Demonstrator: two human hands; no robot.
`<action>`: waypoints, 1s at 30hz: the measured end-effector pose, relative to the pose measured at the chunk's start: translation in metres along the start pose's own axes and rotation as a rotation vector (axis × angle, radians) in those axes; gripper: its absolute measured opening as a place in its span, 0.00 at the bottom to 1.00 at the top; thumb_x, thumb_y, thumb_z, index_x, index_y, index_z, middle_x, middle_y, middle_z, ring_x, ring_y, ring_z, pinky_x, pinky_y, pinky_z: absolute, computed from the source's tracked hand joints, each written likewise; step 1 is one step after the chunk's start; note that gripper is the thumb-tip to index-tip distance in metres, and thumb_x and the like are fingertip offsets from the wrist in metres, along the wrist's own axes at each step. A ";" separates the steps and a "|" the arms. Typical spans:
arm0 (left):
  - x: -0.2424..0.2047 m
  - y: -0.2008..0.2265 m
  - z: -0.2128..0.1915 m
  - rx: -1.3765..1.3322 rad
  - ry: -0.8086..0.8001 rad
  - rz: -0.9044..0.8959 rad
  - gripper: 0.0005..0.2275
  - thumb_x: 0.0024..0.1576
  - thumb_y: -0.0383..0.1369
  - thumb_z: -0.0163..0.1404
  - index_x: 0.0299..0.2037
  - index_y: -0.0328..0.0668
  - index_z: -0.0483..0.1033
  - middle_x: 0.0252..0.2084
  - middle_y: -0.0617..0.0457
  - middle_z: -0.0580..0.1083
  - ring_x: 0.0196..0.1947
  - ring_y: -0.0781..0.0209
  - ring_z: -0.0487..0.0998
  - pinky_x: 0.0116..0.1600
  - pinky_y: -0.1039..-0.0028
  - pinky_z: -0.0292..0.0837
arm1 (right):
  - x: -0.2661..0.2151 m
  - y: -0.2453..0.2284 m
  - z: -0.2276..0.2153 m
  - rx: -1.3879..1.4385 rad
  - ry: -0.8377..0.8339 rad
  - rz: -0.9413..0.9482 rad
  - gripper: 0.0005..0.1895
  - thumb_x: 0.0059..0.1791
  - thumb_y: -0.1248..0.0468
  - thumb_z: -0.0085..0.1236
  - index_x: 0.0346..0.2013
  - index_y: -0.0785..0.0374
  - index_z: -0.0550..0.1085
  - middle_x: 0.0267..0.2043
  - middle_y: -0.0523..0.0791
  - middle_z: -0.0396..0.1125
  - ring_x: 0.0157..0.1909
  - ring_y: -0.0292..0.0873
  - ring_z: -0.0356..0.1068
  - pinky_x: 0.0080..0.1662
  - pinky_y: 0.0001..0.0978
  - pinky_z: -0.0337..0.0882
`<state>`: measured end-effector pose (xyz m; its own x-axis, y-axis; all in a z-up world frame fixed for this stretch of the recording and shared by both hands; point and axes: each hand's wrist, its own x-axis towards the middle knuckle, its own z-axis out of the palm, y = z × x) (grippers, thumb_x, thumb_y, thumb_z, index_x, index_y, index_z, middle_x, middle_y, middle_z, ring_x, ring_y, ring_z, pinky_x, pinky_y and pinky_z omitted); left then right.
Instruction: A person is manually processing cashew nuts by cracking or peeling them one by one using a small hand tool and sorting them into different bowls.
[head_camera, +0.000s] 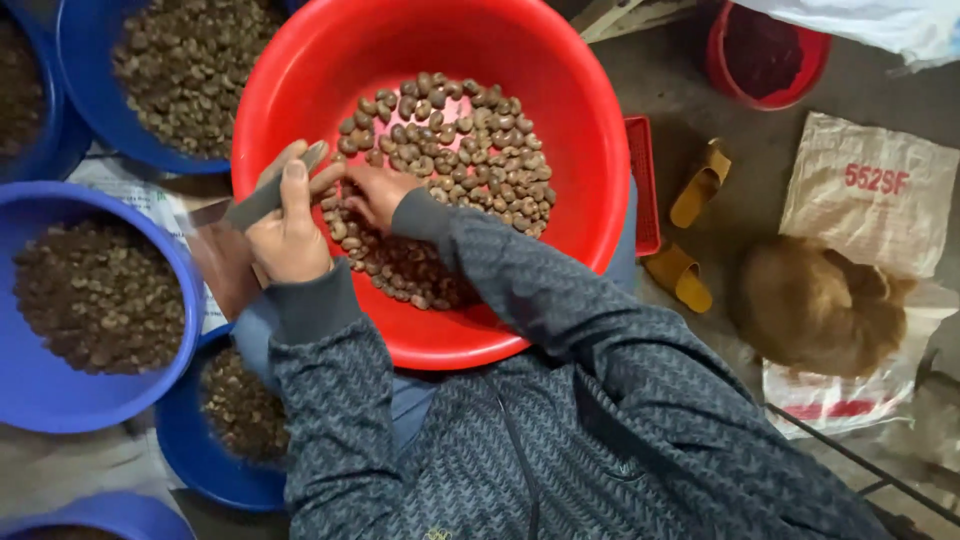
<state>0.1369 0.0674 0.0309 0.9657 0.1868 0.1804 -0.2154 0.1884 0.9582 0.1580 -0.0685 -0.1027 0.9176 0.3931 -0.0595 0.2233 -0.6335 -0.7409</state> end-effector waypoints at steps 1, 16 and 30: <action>-0.004 0.000 0.000 -0.001 -0.010 0.001 0.10 0.68 0.27 0.50 0.51 0.23 0.75 0.47 0.28 0.77 0.47 0.37 0.82 0.49 0.50 0.87 | -0.005 0.003 -0.003 0.000 0.009 0.003 0.16 0.54 0.54 0.56 0.53 0.57 0.70 0.41 0.47 0.72 0.39 0.62 0.77 0.33 0.55 0.79; -0.077 -0.001 0.038 0.137 -0.193 0.042 0.07 0.65 0.26 0.52 0.48 0.30 0.81 0.52 0.35 0.78 0.58 0.45 0.78 0.66 0.54 0.71 | -0.117 -0.040 -0.111 1.271 0.016 0.042 0.27 0.58 0.70 0.52 0.72 0.65 0.59 0.38 0.54 0.72 0.39 0.47 0.77 0.37 0.38 0.85; -0.088 -0.004 0.025 0.126 -0.207 0.069 0.09 0.67 0.29 0.51 0.52 0.31 0.80 0.52 0.37 0.79 0.59 0.43 0.77 0.69 0.51 0.65 | -0.126 -0.047 -0.115 1.051 0.052 -0.182 0.25 0.57 0.71 0.56 0.69 0.72 0.63 0.33 0.50 0.73 0.31 0.41 0.76 0.35 0.32 0.78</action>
<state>0.0565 0.0256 0.0164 0.9613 -0.0087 0.2754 -0.2744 0.0577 0.9599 0.0696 -0.1648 0.0166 0.9174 0.3793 0.1200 -0.0149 0.3340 -0.9425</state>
